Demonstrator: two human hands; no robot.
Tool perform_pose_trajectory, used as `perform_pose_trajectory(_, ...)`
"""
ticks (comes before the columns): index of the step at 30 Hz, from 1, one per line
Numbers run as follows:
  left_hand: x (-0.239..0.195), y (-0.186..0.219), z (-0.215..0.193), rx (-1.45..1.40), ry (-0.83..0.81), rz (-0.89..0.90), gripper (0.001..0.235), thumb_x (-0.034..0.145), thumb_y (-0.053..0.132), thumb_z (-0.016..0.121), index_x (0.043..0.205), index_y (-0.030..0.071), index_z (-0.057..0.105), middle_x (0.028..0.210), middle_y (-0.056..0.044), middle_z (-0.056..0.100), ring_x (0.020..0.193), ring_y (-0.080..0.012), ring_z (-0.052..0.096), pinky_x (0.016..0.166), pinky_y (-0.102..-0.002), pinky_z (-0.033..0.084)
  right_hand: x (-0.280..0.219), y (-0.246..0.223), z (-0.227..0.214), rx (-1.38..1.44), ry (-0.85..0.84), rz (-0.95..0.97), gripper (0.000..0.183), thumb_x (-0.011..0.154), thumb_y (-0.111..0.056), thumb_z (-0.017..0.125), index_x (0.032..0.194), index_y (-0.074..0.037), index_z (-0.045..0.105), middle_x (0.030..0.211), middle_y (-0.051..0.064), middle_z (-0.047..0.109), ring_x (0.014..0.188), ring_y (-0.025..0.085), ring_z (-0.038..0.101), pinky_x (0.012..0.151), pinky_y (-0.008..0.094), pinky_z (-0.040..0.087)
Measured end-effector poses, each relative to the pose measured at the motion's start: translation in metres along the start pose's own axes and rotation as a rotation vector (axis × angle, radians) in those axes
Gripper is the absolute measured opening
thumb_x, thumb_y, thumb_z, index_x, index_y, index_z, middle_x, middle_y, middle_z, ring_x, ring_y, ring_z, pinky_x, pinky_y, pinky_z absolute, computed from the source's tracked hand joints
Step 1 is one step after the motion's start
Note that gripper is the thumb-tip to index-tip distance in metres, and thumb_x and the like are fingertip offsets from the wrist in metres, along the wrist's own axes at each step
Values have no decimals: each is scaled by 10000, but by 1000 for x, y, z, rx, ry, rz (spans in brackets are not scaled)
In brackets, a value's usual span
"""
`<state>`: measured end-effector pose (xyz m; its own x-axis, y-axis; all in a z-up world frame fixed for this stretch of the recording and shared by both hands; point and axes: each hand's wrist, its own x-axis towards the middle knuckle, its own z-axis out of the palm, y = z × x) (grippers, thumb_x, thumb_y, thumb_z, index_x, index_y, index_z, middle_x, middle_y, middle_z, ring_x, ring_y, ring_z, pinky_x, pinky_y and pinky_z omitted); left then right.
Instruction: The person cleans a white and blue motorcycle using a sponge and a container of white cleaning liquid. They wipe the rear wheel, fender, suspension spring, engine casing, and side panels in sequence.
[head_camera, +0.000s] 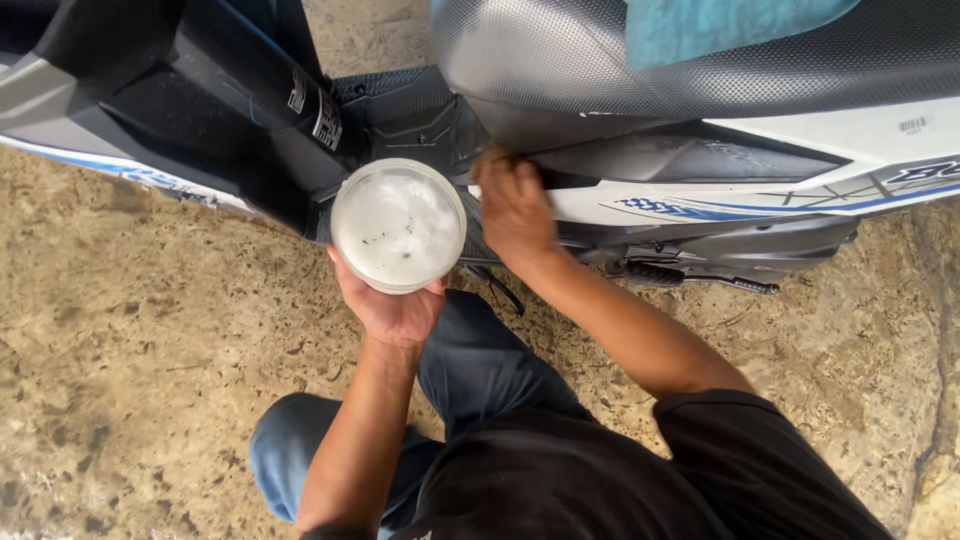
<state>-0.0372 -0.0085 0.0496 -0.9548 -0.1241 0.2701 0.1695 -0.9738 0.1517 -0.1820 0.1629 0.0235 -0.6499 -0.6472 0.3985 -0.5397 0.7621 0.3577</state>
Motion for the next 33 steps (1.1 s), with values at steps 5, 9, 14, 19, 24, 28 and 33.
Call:
perform_pose_trajectory(5, 1, 17, 9, 44, 290, -16, 824, 1010, 698, 447, 1615, 140, 399, 1495, -147, 564, 1149, -349, 691, 674, -423, 667, -28, 16, -33, 155, 31, 179, 364, 1015, 28, 585, 1365, 41, 684, 1424, 128, 643, 1151, 227, 575, 1032, 467, 422)
perform_pose_trajectory(9, 2, 38, 5, -37, 623, 21, 854, 913, 698, 378, 1575, 159, 390, 1471, -108, 545, 1175, -341, 688, 775, -484, 715, -45, 25, -29, 51, 186, 132, 342, 965, -76, 596, 1269, 51, 688, 1392, 177, 622, 1287, 296, 553, 1006, 531, 380)
perform_pose_trajectory(14, -5, 53, -20, -7, 319, -48, 771, 1016, 668, 435, 1583, 145, 433, 1482, -139, 570, 1117, -365, 702, 674, -441, 666, 25, -65, 34, -202, 27, -188, 510, 970, -246, 530, 1286, 125, 682, 1417, 237, 632, 1292, 335, 514, 1070, 439, 352)
perform_pose_trajectory(19, 7, 72, -49, -44, 302, -120, 763, 1028, 668, 439, 1564, 125, 439, 1435, -166, 590, 1023, -358, 722, 658, -430, 665, 12, -51, 34, -36, 86, 9, 438, 953, -211, 568, 1256, 86, 678, 1334, 171, 652, 1309, 300, 524, 1027, 477, 381)
perform_pose_trajectory(24, 28, 81, -53, -37, 307, -234, 789, 1034, 645, 459, 1563, 60, 445, 1388, -205, 593, 978, -375, 714, 633, -385, 651, 19, -71, 30, -319, -23, 16, 502, 966, -250, 537, 1309, 95, 661, 1265, 211, 656, 1188, 335, 547, 998, 466, 385)
perform_pose_trajectory(28, 28, 97, -49, -8, 357, -286, 750, 961, 639, 487, 1519, 138, 473, 1376, -162, 600, 988, -385, 697, 579, -388, 642, 70, -105, 56, -283, -278, 44, 483, 966, -267, 498, 1280, 68, 648, 1272, 192, 624, 1202, 342, 528, 1044, 497, 367)
perform_pose_trajectory(33, 22, 119, -54, -179, 283, -431, 748, 947, 660, 501, 1483, 138, 487, 1344, -159, 601, 1009, -403, 642, 641, -379, 649, 57, -81, 49, -377, -378, 155, 497, 1035, -262, 481, 1333, 90, 666, 1265, 205, 622, 1159, 354, 520, 985, 521, 368)
